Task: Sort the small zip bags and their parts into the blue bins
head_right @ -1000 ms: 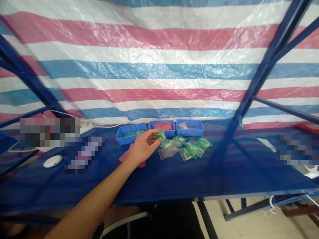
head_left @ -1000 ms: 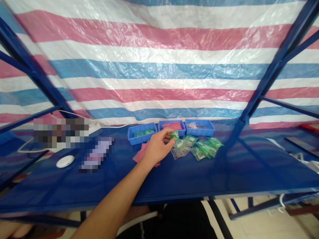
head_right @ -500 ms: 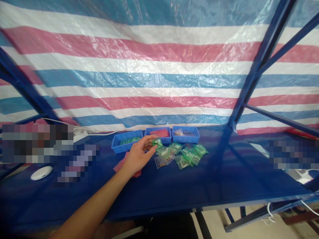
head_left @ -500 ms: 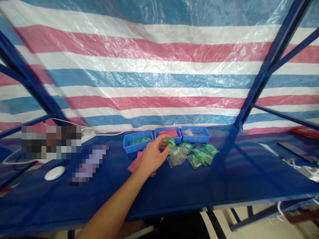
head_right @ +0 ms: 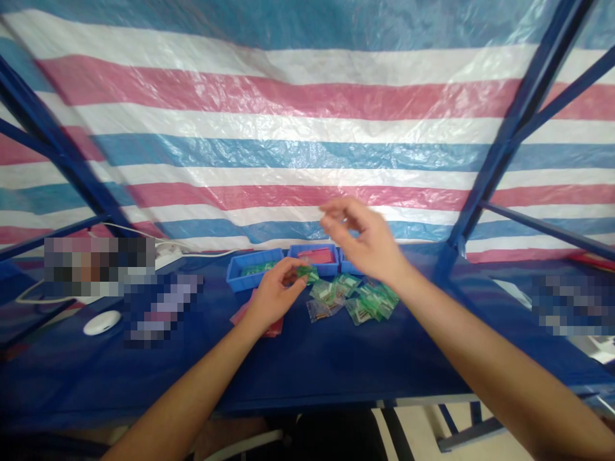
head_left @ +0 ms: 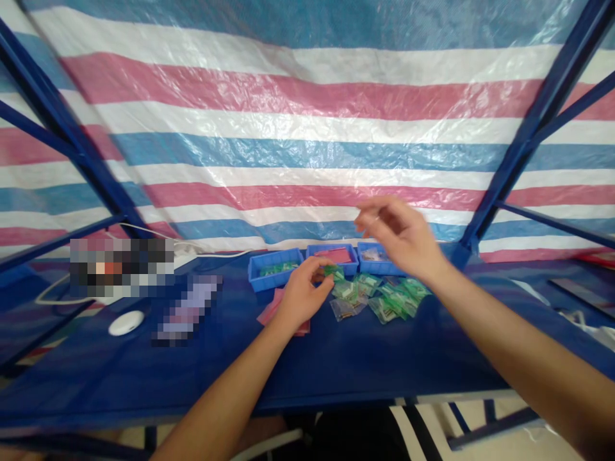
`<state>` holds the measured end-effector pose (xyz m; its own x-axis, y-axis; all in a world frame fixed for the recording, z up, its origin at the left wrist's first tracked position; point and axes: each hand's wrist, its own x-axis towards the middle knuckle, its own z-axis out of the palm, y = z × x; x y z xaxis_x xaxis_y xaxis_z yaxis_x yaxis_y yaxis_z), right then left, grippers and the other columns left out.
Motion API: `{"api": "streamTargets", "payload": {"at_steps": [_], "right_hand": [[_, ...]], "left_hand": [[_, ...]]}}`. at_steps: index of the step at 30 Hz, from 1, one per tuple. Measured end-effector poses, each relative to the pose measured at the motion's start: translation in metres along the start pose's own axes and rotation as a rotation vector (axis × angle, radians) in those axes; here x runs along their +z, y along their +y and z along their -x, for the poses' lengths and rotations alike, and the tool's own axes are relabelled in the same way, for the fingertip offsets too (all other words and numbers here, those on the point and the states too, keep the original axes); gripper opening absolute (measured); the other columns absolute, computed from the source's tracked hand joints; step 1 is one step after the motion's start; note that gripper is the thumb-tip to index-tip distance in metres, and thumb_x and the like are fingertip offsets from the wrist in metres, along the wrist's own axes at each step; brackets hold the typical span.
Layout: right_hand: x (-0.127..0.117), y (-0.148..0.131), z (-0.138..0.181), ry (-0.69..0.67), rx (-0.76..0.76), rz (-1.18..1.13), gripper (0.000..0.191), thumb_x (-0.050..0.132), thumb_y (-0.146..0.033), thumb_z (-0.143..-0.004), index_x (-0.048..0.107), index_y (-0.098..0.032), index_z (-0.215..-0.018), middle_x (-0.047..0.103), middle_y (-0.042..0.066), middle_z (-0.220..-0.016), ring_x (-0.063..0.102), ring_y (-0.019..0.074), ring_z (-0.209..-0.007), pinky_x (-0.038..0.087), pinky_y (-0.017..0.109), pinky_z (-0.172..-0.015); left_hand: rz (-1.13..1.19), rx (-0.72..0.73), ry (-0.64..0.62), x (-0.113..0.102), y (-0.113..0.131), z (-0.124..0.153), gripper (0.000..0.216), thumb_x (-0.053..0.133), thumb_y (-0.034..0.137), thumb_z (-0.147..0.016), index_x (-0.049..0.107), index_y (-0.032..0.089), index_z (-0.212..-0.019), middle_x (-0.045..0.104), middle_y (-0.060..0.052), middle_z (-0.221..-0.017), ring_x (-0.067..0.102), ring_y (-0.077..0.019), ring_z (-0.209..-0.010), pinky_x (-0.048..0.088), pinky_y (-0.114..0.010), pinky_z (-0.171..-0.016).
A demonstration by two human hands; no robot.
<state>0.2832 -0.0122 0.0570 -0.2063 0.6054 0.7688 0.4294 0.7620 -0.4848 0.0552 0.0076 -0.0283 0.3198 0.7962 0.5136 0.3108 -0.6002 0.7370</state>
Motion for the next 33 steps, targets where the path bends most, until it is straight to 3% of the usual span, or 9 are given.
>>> {"api": "streamTargets", "payload": {"at_steps": [4,6,11,18,26,30,33], "right_hand": [[0.036,0.027,0.029,-0.236,-0.004,0.032,0.038,0.066,-0.040,-0.098,0.063,-0.026,-0.133,0.071,0.010,-0.116,0.070,0.0238,-0.093,0.059,0.039,-0.081],[0.050,0.040,0.045,-0.286,0.043,-0.008,0.042,0.068,-0.040,-0.095,0.062,-0.026,-0.134,0.071,0.010,-0.116,0.070,0.0238,-0.090,0.060,0.038,-0.078],[0.066,0.057,0.066,-0.198,0.318,-0.245,0.030,0.070,-0.048,-0.092,0.064,-0.024,-0.109,0.070,0.002,-0.086,0.068,0.0199,-0.072,0.059,0.033,-0.065],[0.071,0.063,0.070,-0.166,0.379,-0.316,0.027,0.071,-0.049,-0.091,0.062,-0.025,-0.100,0.068,0.001,-0.079,0.067,0.0198,-0.067,0.057,0.033,-0.062],[0.074,0.063,0.070,-0.097,0.390,-0.369,0.038,0.073,-0.050,-0.090,0.059,-0.026,-0.115,0.069,0.002,-0.087,0.071,0.0201,-0.074,0.062,0.035,-0.068],[0.074,0.062,0.066,-0.070,0.451,-0.491,0.040,0.071,-0.051,-0.091,0.055,-0.027,-0.118,0.068,0.000,-0.088,0.070,0.0182,-0.069,0.061,0.032,-0.063],[0.073,0.062,0.065,-0.021,0.455,-0.464,0.047,0.072,-0.050,-0.090,0.050,-0.028,-0.126,0.064,-0.003,-0.081,0.069,0.0173,-0.064,0.059,0.031,-0.060]], "left_hand": [[0.252,-0.057,-0.011,0.002,-0.005,-0.001,0.036,0.064,0.019,-0.090,0.062,0.020,-0.126,0.071,-0.010,-0.127,0.073,-0.0211,-0.109,0.060,-0.033,-0.093],[0.316,-0.083,-0.021,0.002,-0.005,-0.001,0.041,0.064,0.018,-0.090,0.058,0.019,-0.130,0.072,-0.010,-0.125,0.072,-0.0211,-0.113,0.060,-0.033,-0.094],[0.292,-0.093,-0.063,0.002,-0.002,-0.001,0.046,0.060,0.010,-0.088,0.055,0.020,-0.133,0.073,-0.010,-0.124,0.073,-0.0207,-0.113,0.060,-0.031,-0.093],[0.229,-0.087,-0.049,0.001,-0.012,-0.001,0.041,0.070,0.021,-0.089,0.059,0.020,-0.128,0.073,-0.010,-0.124,0.073,-0.0221,-0.112,0.061,-0.033,-0.092],[0.182,-0.100,-0.047,-0.004,-0.011,-0.003,0.035,0.069,0.031,-0.093,0.062,0.022,-0.126,0.076,-0.004,-0.094,0.075,-0.0201,-0.090,0.060,-0.031,-0.081],[0.197,-0.104,0.009,-0.002,-0.010,-0.003,0.042,0.071,0.029,-0.092,0.056,0.022,-0.130,0.072,-0.007,-0.111,0.074,-0.0178,-0.092,0.061,-0.030,-0.081],[0.154,-0.102,0.067,-0.002,-0.010,-0.004,0.036,0.073,0.029,-0.089,0.056,0.021,-0.121,0.069,-0.008,-0.118,0.073,-0.0179,-0.094,0.061,-0.028,-0.076]]}}
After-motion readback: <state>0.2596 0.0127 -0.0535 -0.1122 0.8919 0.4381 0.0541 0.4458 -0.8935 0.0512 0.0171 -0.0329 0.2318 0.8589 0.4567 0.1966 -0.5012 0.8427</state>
